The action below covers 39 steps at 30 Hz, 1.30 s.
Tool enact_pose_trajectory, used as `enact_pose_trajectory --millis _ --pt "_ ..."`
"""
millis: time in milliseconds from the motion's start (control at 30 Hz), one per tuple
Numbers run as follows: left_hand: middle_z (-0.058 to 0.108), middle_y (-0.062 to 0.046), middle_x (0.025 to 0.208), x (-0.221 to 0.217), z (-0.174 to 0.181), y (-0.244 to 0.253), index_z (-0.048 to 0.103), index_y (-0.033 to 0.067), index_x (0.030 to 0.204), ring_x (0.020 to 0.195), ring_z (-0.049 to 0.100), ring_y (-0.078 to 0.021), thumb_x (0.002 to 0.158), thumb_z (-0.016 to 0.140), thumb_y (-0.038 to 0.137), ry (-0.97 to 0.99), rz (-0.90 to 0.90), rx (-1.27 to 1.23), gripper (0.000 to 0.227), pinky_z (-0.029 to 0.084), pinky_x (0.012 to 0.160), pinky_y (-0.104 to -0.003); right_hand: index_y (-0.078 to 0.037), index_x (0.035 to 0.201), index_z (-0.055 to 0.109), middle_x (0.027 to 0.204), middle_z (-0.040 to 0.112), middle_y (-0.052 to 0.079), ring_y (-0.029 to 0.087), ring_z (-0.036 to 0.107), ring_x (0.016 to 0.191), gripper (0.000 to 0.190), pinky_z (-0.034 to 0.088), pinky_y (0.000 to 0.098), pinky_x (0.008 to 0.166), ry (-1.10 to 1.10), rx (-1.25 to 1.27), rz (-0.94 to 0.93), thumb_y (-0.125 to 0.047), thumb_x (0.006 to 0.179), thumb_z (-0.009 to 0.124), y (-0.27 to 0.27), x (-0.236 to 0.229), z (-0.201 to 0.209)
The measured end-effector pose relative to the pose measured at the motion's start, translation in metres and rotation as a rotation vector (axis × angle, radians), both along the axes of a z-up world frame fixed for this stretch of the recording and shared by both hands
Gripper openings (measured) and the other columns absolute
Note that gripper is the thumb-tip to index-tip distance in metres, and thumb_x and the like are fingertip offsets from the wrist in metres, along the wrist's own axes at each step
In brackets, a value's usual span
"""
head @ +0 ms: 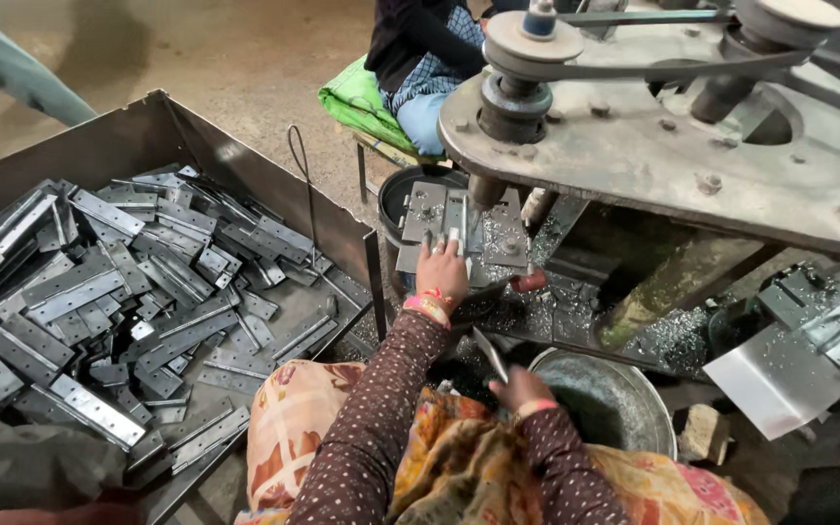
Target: The person operates a manual press machine to process metal pieces. They pick up metal pieces from a bin, place them into the machine, and pull a lever to activate the press. The processed pieces are then dropped back into the bin.
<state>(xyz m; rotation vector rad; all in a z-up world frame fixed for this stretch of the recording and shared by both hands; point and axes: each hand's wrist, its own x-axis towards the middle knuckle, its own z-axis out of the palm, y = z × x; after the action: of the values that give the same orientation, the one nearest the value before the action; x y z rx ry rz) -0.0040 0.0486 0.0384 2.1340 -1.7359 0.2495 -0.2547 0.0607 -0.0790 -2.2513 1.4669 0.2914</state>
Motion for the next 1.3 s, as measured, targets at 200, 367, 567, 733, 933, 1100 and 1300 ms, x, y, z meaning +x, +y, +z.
enact_pose_trajectory --millis 200,367,567,733,933,1100,1300 --pt "0.065 -0.010 0.128 0.020 0.000 -0.031 0.081 0.0101 0.091 0.127 0.059 -0.0286 0.089 0.057 0.017 -0.002 0.067 -0.002 0.025 0.029 0.120 -0.056 0.000 0.107 0.070 0.090 0.073 0.013 0.024 0.072 0.071 0.062 0.057 0.0422 0.073 0.199 0.120 -0.047 -0.061 0.097 0.061 -0.031 0.033 0.063" --pt "0.065 -0.013 0.127 0.029 -0.013 -0.044 0.081 0.0089 0.089 0.124 0.059 -0.0317 0.088 0.059 0.019 0.003 0.027 0.005 0.024 0.032 0.114 -0.056 -0.004 0.102 0.072 0.083 0.074 0.015 0.027 0.072 0.070 0.051 0.058 0.0455 0.067 0.048 0.089 -0.135 -0.054 0.098 0.061 0.021 0.009 0.042" --pt "0.065 -0.014 0.130 0.033 -0.022 -0.045 0.081 0.0081 0.089 0.127 0.059 -0.0308 0.087 0.058 0.017 -0.033 0.023 -0.069 0.024 0.036 0.113 -0.054 0.000 0.101 0.070 0.093 0.072 0.022 0.040 0.070 0.088 0.050 0.056 0.0503 0.077 -0.015 -0.066 -0.024 -0.050 0.092 0.070 0.015 0.012 0.054" --pt "0.065 -0.015 0.130 0.029 -0.022 -0.046 0.081 0.0078 0.087 0.127 0.058 -0.0322 0.085 0.058 0.018 -0.070 0.028 -0.069 0.025 0.034 0.112 -0.055 -0.005 0.108 0.071 0.103 0.073 0.020 0.038 0.073 0.098 0.050 0.057 0.0481 0.087 0.088 -0.019 -0.007 -0.051 0.089 0.070 -0.004 0.026 0.079" --pt "0.065 -0.015 0.131 0.029 -0.017 -0.048 0.081 0.0078 0.086 0.127 0.059 -0.0311 0.085 0.058 0.016 -0.026 0.006 -0.064 0.024 0.033 0.117 -0.054 -0.005 0.118 0.062 0.100 0.073 0.020 0.039 0.072 0.092 0.052 0.056 0.0511 0.082 -0.057 -0.031 -0.153 -0.052 0.096 0.058 0.041 -0.004 0.005" --pt "0.067 -0.014 0.129 0.032 -0.020 -0.049 0.080 0.0070 0.093 0.129 0.059 -0.0312 0.091 0.055 0.015 -0.003 0.009 -0.026 0.026 0.034 0.116 -0.053 -0.002 0.111 0.064 0.100 0.074 0.020 0.036 0.070 0.086 0.054 0.057 0.0491 0.075 -0.093 -0.075 -0.059 -0.055 0.097 0.060 0.025 -0.006 -0.015" --pt "0.068 -0.012 0.128 0.025 0.001 -0.031 0.080 0.0087 0.100 0.115 0.068 -0.0263 0.095 0.051 0.017 -0.056 -0.023 0.157 0.031 0.020 0.127 -0.054 -0.008 0.105 0.066 0.089 0.073 0.012 0.026 0.071 0.076 0.053 0.057 0.0403 0.072 -0.079 -0.142 -0.170 -0.059 0.096 0.060 0.012 0.028 0.110"
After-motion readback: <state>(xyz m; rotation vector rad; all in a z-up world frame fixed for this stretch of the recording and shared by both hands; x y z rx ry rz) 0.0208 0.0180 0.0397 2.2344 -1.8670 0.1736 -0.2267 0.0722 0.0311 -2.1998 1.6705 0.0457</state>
